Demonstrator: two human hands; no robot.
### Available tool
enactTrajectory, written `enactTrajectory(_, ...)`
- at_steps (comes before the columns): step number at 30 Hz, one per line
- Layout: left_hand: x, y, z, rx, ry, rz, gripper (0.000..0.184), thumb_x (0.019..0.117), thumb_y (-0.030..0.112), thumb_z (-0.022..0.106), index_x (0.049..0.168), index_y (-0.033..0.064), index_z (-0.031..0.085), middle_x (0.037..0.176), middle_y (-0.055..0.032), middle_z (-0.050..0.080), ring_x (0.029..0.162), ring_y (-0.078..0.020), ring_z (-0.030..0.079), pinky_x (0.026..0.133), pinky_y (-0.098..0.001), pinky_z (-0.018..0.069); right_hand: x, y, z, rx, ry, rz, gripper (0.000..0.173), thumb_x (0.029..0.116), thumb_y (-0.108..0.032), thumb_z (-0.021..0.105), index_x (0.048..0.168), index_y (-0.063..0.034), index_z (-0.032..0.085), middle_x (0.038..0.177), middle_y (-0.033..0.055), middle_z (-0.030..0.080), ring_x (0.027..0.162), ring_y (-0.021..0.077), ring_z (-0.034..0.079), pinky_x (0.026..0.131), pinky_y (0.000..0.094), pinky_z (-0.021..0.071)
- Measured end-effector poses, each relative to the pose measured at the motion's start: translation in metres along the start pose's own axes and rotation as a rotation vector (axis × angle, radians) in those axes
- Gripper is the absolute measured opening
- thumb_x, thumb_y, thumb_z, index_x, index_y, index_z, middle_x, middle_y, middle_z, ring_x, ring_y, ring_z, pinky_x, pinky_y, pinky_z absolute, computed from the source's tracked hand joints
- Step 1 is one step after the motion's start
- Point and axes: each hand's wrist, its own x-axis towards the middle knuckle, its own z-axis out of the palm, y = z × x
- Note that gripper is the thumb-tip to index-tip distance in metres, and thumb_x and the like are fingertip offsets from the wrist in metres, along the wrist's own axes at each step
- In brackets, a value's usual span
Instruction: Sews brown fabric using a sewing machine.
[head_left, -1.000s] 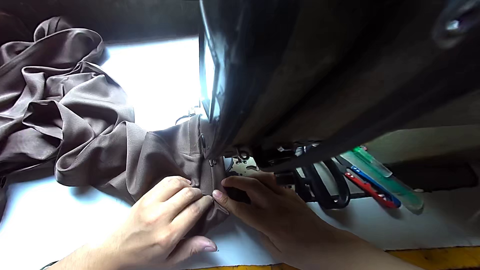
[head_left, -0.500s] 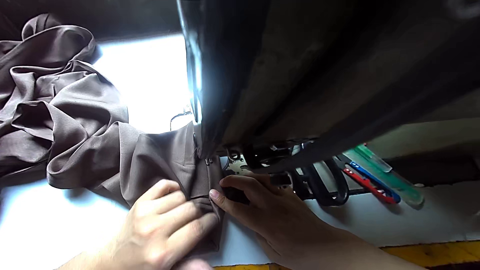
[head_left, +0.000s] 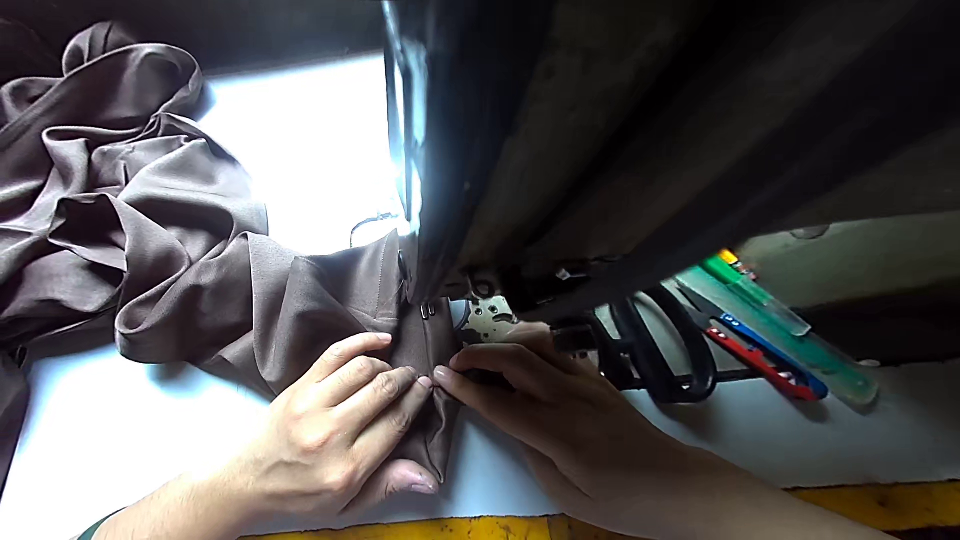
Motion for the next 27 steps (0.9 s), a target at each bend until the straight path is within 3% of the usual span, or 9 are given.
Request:
enactTrajectory(2, 0.001, -0.001, 0.0, -0.019, 0.001, 0.006, 0.063, 0.1077, 0.053, 0.039, 0.124, 0.0001, 0.07, 0.118, -0.0157, 0.072, 0.111, -0.0254, 0.068, 0.117, -0.047, 0.0391, -0.002, 0.002, -0.002, 0.034, 0.04, 0.003, 0.044, 0.0916, -0.006, 0.045, 0.123, -0.0158, 0.074, 0.124, -0.0004, 0.065, 0.117, 0.0166, 0.055, 0.1, 0.0357, 0.0428)
enactTrajectory(6, 0.002, -0.005, -0.001, -0.049, -0.017, 0.011, 0.062, 0.1068, 0.053, 0.041, 0.125, 0.0004, 0.069, 0.117, -0.0144, 0.071, 0.112, -0.024, 0.067, 0.117, -0.0462, 0.0388, -0.003, 0.002, -0.002, 0.021, 0.047, -0.014, 0.043, 0.0913, -0.005, 0.045, 0.123, -0.0124, 0.074, 0.129, 0.0025, 0.065, 0.121, 0.0192, 0.056, 0.105, 0.0368, 0.0422)
enactTrajectory(11, 0.002, -0.009, -0.002, -0.096, -0.034, 0.025, 0.064, 0.1064, 0.054, 0.041, 0.127, 0.0003, 0.068, 0.117, -0.0137, 0.07, 0.113, -0.0241, 0.066, 0.118, -0.0467, 0.039, -0.002, 0.003, -0.002, 0.053, 0.072, -0.013, 0.044, 0.0882, -0.004, 0.046, 0.12, -0.0118, 0.075, 0.125, 0.0022, 0.067, 0.119, 0.0185, 0.056, 0.101, 0.0339, 0.0438)
enactTrajectory(20, 0.002, -0.009, -0.002, -0.099, -0.043, 0.034, 0.065, 0.1062, 0.055, 0.041, 0.128, -0.0002, 0.068, 0.118, -0.0142, 0.07, 0.114, -0.024, 0.066, 0.119, -0.0481, 0.0377, -0.001, -0.001, 0.001, -0.09, 0.028, -0.056, 0.045, 0.0896, -0.006, 0.048, 0.125, -0.0154, 0.073, 0.122, 0.0035, 0.066, 0.118, 0.0233, 0.056, 0.108, 0.0424, 0.04)
enactTrajectory(27, 0.001, -0.007, -0.003, -0.049, -0.047, 0.042, 0.065, 0.1059, 0.055, 0.041, 0.129, 0.0009, 0.068, 0.122, -0.0144, 0.071, 0.115, -0.0251, 0.066, 0.12, -0.0503, 0.0351, 0.004, -0.007, 0.002, -0.236, 0.014, -0.139, 0.035, 0.0983, -0.007, 0.046, 0.124, -0.0069, 0.07, 0.127, 0.0087, 0.067, 0.116, 0.0258, 0.061, 0.111, 0.0481, 0.0386)
